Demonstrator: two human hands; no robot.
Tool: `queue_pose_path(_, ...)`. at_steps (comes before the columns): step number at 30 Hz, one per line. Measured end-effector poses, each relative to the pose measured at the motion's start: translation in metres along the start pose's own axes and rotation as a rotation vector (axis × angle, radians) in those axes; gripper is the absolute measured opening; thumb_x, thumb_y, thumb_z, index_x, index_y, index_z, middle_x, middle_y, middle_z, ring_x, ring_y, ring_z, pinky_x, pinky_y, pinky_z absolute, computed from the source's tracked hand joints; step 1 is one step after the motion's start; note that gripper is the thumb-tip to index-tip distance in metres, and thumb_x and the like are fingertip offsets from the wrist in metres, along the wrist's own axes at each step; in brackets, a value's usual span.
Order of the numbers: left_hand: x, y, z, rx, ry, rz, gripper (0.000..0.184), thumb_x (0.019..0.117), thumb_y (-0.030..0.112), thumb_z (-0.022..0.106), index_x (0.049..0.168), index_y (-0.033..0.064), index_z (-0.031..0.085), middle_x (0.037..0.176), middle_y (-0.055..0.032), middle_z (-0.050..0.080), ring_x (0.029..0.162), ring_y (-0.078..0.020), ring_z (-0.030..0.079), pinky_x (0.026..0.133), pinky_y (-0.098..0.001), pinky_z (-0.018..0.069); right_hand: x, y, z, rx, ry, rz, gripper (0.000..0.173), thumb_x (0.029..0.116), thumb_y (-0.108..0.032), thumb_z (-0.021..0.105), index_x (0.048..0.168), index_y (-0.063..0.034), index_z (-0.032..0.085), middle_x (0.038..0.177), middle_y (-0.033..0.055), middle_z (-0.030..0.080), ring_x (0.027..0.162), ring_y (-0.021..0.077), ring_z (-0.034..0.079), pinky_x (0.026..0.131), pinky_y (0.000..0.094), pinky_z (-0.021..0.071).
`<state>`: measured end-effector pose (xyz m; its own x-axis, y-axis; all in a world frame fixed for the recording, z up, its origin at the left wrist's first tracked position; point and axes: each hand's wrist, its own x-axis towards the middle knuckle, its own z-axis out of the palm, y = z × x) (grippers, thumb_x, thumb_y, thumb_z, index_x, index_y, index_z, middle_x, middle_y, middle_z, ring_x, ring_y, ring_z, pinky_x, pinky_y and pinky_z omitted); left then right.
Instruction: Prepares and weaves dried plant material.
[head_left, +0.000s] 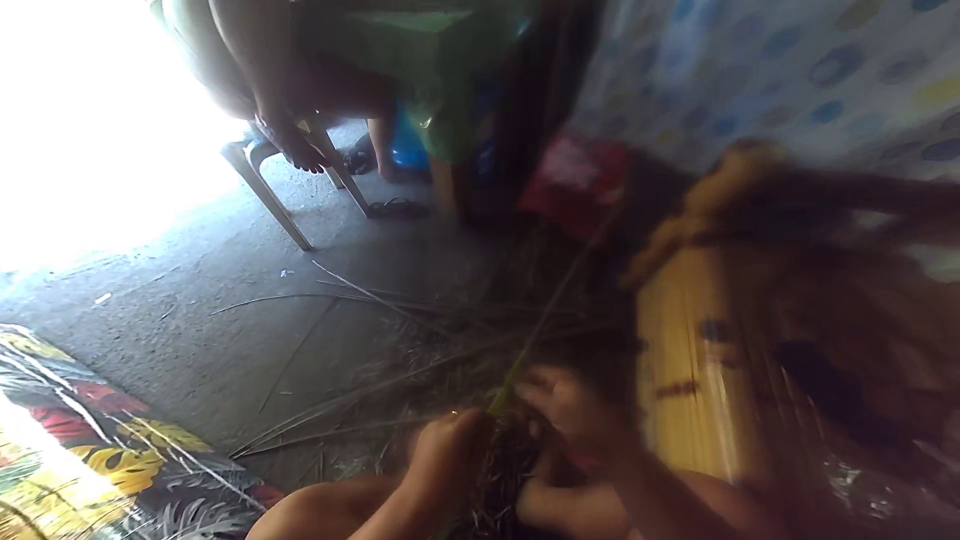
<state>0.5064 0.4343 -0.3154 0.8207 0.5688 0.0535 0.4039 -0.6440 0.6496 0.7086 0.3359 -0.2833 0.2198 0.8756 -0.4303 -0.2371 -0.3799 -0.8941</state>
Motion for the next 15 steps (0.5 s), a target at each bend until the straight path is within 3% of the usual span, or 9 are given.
queue_pose_path(4,0.001,0.0,-0.002,-0.013,-0.008,-0.013,0.028,0.1041,0.031,0.052,0.093,0.0147,0.072,0.07,0.0012,0.064,0.062,-0.0112,0.063,0.059,-0.0336,0.055,0.009,-0.003,-0.014,-0.009,0.089,-0.057,0.019,0.1054,-0.019,0.057,0.109,-0.0025,0.065,0.078,0.0085,0.07,0.053,0.0148,0.063,0.048,0.0267,0.0542)
queue_pose_path(10,0.002,0.0,-0.006,-0.119,-0.064,-0.049,0.029,0.1046,0.031,0.052,0.092,0.0144,0.072,0.067,0.0025,0.061,0.059,-0.0093,0.059,0.057,-0.0314,0.0522,0.016,-0.01,-0.037,0.056,0.326,-0.179,0.02,0.1086,-0.014,0.048,0.112,-0.0004,0.061,0.08,0.0087,0.07,0.055,0.0153,0.065,0.049,0.0271,0.0561)
queue_pose_path(12,0.006,0.002,-0.011,-0.269,-0.111,-0.103,0.028,0.1045,0.029,0.054,0.09,0.012,0.071,0.066,0.0026,0.059,0.056,-0.0074,0.056,0.054,-0.0284,0.0494,0.011,-0.012,-0.036,0.086,0.271,-0.2,0.021,0.1088,-0.015,0.047,0.112,-0.0004,0.061,0.08,0.0091,0.07,0.056,0.0154,0.065,0.05,0.0275,0.0564)
queue_pose_path(15,0.01,0.002,-0.018,-0.51,-0.179,-0.178,0.028,0.1062,0.026,0.052,0.091,0.0099,0.069,0.068,0.0018,0.061,0.058,-0.0086,0.059,0.055,-0.0282,0.052,0.001,-0.009,-0.021,0.029,0.008,-0.184,0.022,0.1059,-0.019,0.05,0.109,-0.0026,0.064,0.079,0.0059,0.069,0.057,0.0127,0.063,0.05,0.0277,0.0548)
